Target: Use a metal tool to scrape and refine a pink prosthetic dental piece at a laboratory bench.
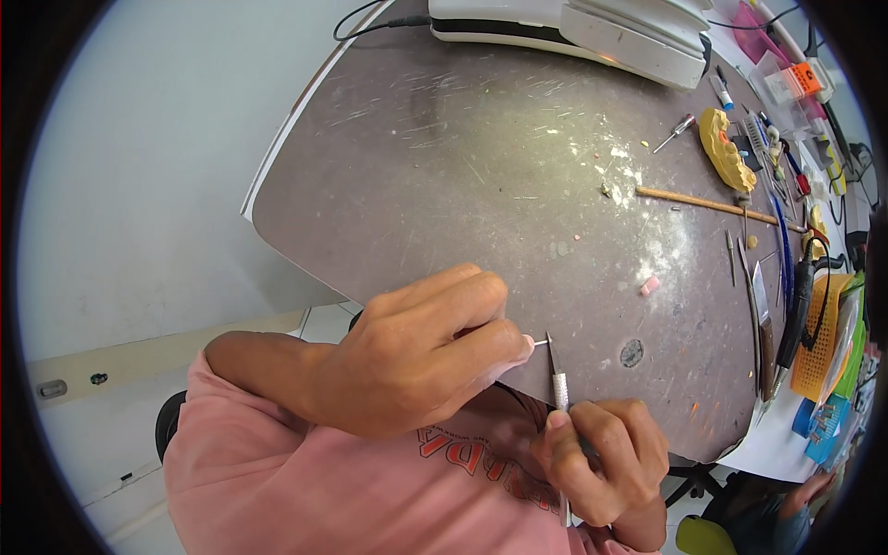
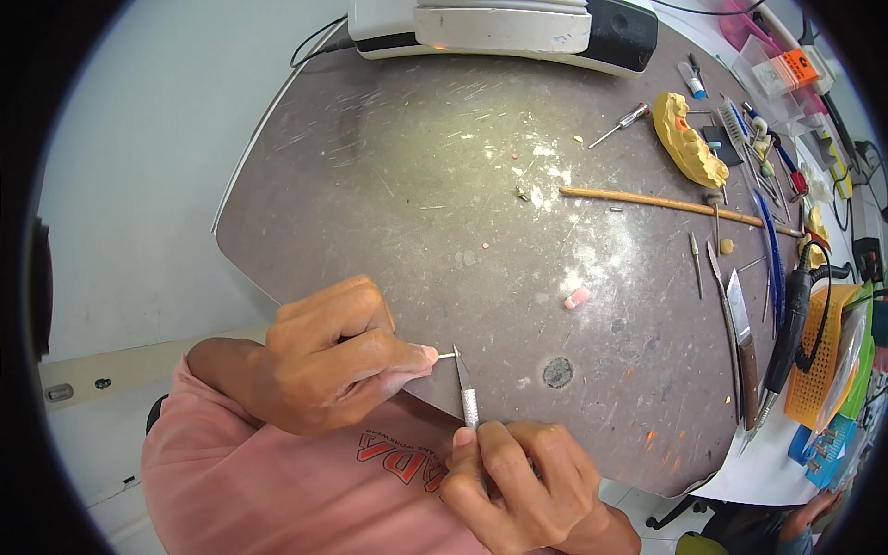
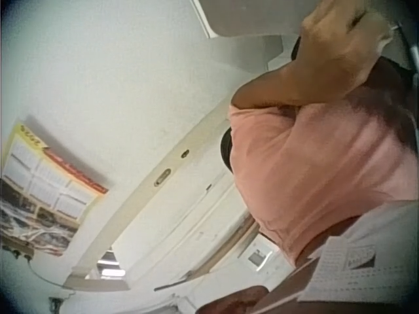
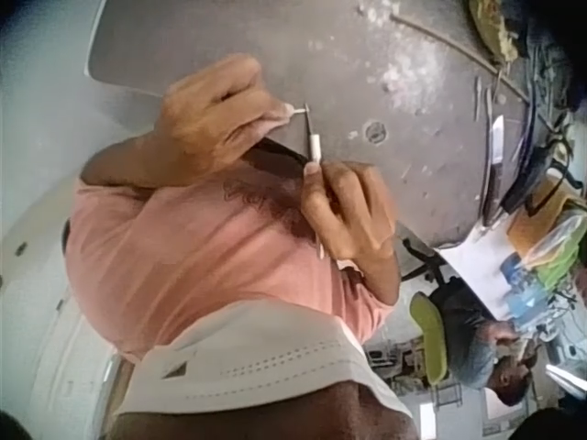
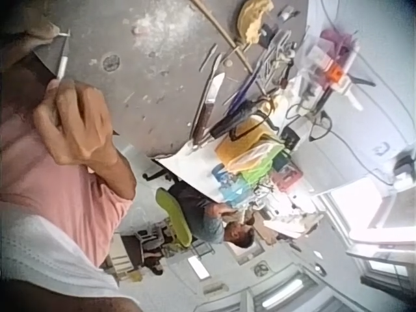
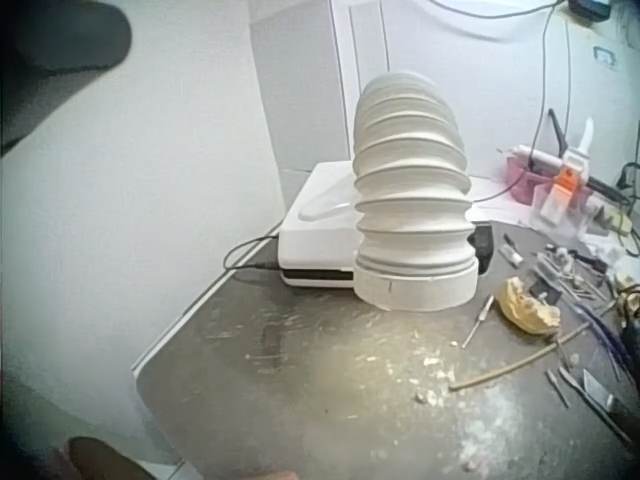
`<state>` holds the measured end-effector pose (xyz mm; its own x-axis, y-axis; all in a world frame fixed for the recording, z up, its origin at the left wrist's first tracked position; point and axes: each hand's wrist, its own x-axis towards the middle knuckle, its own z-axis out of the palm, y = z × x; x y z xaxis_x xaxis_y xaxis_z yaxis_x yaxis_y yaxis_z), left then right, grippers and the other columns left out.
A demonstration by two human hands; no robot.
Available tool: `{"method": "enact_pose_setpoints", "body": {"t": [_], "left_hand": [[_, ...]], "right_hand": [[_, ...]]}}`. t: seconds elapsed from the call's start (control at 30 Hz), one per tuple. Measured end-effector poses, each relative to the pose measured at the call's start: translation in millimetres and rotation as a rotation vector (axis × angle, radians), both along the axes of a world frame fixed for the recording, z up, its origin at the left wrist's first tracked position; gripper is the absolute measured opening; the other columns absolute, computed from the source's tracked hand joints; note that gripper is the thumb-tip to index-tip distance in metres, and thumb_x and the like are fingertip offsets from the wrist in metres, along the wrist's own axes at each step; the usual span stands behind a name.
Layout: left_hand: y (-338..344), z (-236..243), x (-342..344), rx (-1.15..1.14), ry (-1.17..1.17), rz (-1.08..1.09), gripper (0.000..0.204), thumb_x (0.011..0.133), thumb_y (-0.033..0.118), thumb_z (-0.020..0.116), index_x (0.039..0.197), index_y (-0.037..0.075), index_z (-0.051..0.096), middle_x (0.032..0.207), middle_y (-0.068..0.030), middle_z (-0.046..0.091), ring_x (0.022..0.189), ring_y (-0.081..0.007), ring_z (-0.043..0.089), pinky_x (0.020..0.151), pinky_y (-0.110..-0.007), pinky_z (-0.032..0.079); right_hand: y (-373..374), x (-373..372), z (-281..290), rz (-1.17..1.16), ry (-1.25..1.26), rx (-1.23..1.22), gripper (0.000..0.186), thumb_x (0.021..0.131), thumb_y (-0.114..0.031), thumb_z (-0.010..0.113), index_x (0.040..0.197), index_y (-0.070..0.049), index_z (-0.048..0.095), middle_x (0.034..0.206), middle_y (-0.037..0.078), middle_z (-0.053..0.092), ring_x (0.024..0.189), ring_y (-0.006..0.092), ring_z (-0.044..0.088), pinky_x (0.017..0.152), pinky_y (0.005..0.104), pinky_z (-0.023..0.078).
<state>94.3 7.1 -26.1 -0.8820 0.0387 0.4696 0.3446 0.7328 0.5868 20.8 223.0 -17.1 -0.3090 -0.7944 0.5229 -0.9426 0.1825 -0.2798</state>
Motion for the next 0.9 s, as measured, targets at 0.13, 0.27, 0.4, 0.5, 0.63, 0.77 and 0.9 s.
{"method": "enact_pose_setpoints", "body": {"t": [0.13, 0.27, 0.4, 0.5, 0.63, 0.77, 0.9], "left_hand": [[-3, 4, 3, 0.012, -0.047, -0.003, 0.019, 0.074, -0.002, 0.078, 0.087, 0.003, 0.066, 0.078, -0.0062, 0.043, 0.063, -0.0212, 0.049, 0.053, -0.034, 0.041], [-8, 4, 6, 0.050, -0.030, -0.010, 0.023, 0.071, -0.004, 0.080, 0.089, 0.004, 0.068, 0.077, -0.0049, 0.047, 0.063, -0.0197, 0.052, 0.052, -0.033, 0.041], [-8, 1, 6, 0.068, -0.008, 0.020, 0.025, 0.070, -0.005, 0.080, 0.090, 0.004, 0.069, 0.075, -0.0040, 0.048, 0.062, -0.0179, 0.052, 0.051, -0.032, 0.041], [-7, 0, 5, 0.086, -0.001, 0.018, 0.025, 0.069, -0.006, 0.080, 0.090, 0.004, 0.069, 0.075, -0.0041, 0.049, 0.061, -0.0172, 0.052, 0.050, -0.032, 0.040], [-8, 1, 4, 0.085, 0.002, 0.002, 0.027, 0.067, -0.006, 0.079, 0.090, 0.002, 0.069, 0.075, -0.0045, 0.048, 0.062, -0.0171, 0.052, 0.050, -0.031, 0.040], [-9, -1, 5, 0.088, 0.007, -0.012, 0.029, 0.064, -0.006, 0.077, 0.091, 0.001, 0.068, 0.075, -0.0050, 0.046, 0.061, -0.0172, 0.050, 0.049, -0.031, 0.039], [-8, -2, 5, 0.089, 0.023, -0.013, 0.029, 0.065, -0.006, 0.076, 0.092, 0.000, 0.068, 0.074, -0.0051, 0.044, 0.060, -0.0176, 0.048, 0.048, -0.032, 0.037]], "right_hand": [[2, -5, 0, 0.050, 0.012, 0.007, 0.021, 0.072, 0.007, 0.077, 0.083, -0.005, 0.062, 0.077, 0.007, 0.062, 0.061, 0.0203, 0.059, 0.049, 0.0298, 0.047], [3, -6, 3, 0.031, -0.093, -0.008, 0.023, 0.073, 0.007, 0.077, 0.086, -0.004, 0.063, 0.075, 0.007, 0.064, 0.059, 0.0214, 0.060, 0.049, 0.0310, 0.048], [1, 2, 8, -0.083, -0.279, -0.105, 0.023, 0.078, 0.004, 0.079, 0.090, -0.003, 0.062, 0.074, 0.009, 0.067, 0.058, 0.0223, 0.063, 0.050, 0.0325, 0.049], [-8, 12, 4, -0.127, -0.295, -0.163, 0.021, 0.080, 0.001, 0.082, 0.088, -0.003, 0.063, 0.074, 0.009, 0.066, 0.058, 0.0211, 0.063, 0.049, 0.0313, 0.048], [-12, 11, 1, -0.033, -0.236, -0.116, 0.023, 0.077, 0.002, 0.083, 0.092, -0.004, 0.066, 0.076, 0.007, 0.064, 0.059, 0.0202, 0.061, 0.046, 0.0304, 0.046], [-10, 6, 1, 0.019, -0.194, -0.046, 0.026, 0.073, 0.003, 0.082, 0.093, -0.004, 0.066, 0.076, 0.006, 0.063, 0.059, 0.0191, 0.059, 0.046, 0.0299, 0.045], [-10, 6, -3, 0.054, -0.117, -0.038, 0.027, 0.071, 0.004, 0.079, 0.093, -0.004, 0.065, 0.077, 0.006, 0.061, 0.059, 0.0186, 0.058, 0.046, 0.0300, 0.045]]}}
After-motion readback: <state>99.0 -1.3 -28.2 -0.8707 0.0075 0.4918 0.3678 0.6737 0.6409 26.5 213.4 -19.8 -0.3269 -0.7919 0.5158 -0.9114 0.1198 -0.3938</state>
